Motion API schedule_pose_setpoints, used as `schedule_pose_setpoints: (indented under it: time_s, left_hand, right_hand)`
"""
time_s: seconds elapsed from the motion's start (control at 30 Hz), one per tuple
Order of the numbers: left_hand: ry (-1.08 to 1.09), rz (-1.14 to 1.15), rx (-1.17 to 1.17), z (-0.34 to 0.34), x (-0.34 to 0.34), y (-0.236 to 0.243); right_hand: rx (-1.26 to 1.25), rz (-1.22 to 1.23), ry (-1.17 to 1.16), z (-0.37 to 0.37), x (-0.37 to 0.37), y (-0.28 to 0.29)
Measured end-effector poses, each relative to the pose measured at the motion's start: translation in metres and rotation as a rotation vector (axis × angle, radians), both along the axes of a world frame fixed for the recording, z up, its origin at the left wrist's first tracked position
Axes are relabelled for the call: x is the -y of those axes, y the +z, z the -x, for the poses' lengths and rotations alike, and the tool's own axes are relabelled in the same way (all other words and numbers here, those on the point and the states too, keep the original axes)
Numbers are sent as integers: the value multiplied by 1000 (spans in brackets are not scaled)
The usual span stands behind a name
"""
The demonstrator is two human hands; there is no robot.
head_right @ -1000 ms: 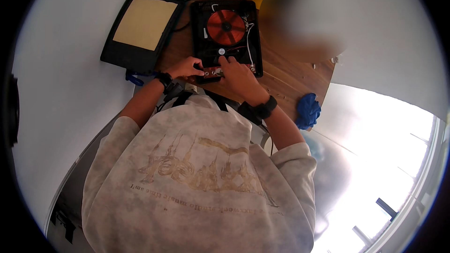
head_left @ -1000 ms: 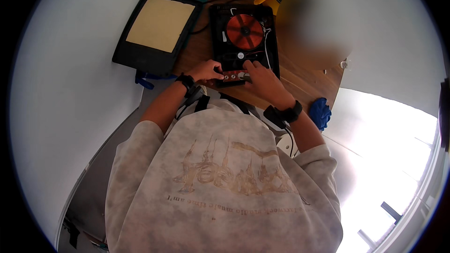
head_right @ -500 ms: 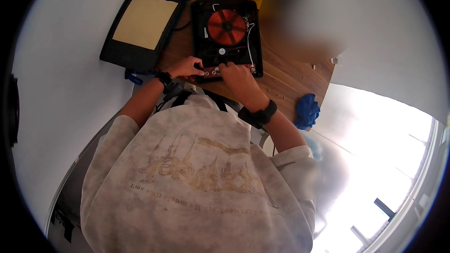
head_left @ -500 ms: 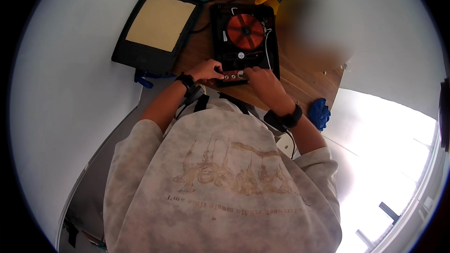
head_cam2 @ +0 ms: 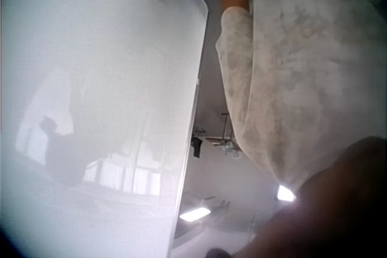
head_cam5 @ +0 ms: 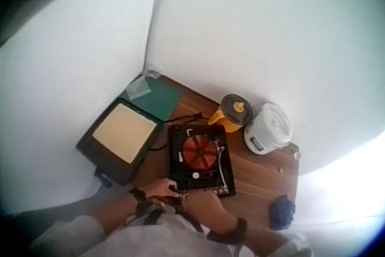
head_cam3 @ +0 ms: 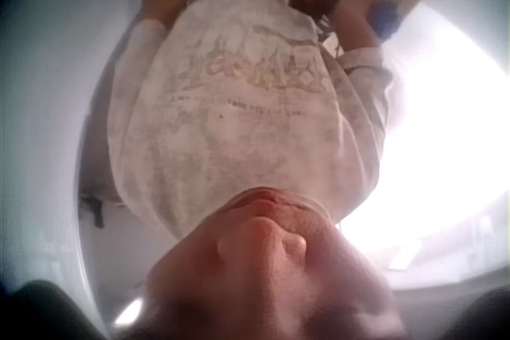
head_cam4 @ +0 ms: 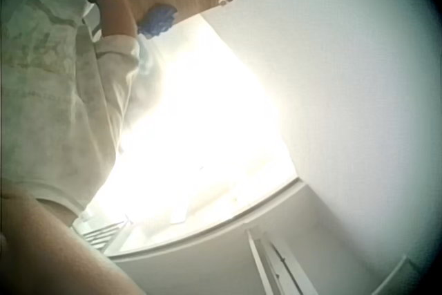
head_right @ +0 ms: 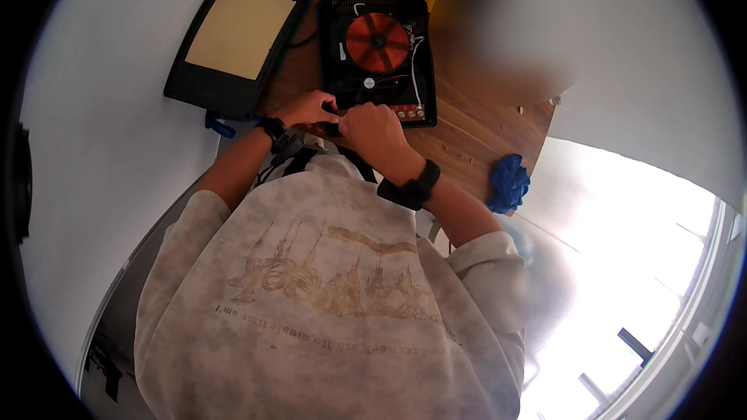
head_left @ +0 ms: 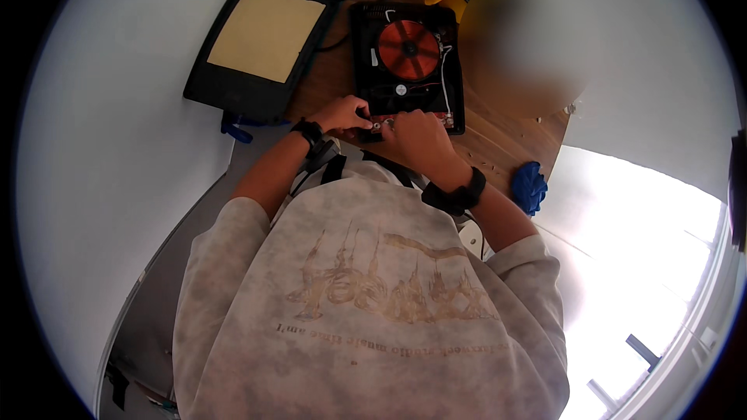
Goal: The person uses a screwdriver to remove screws from the underside of a black induction cooktop. They turn the cooktop over, remove several screws from the bottom panel, and place them on the table.
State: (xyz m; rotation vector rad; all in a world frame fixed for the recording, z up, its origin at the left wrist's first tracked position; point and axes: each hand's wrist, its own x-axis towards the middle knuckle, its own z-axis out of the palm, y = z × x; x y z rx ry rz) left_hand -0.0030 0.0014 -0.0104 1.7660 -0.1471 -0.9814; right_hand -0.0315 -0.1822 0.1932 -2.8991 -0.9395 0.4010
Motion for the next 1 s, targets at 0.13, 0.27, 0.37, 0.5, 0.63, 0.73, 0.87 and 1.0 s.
schedule_pose_setpoints:
  time_s: [0.13,0.27,0.37,0.5,0.63,0.73,0.87,1.0]
  left_hand:
    - [-13,-6,14,-1,1,6]
    - [-1,-18,117,4,0,-4]
    - [45,17,45,4,2,1]
    - [-39,-127,139,1,0,26]
    - [-123,-269,315,3,1,52]
    - [-121,-252,307,2,-1,47]
    - [-143,-247,380,1,2,39]
    - [-83,-122,207,-4,2,38]
  right_hand:
    - [-20,54,-37,0,8,-16]
    - [-46,88,-122,4,28,-15]
    - [-27,54,-305,-8,42,6]
    - [-54,-36,-425,-15,62,10]
    - [-99,-150,-552,-9,75,3]
    - [-104,-245,-638,-2,83,-1]
    - [-136,-325,-776,8,108,-25]
    - [-298,-501,-946,16,119,-21]
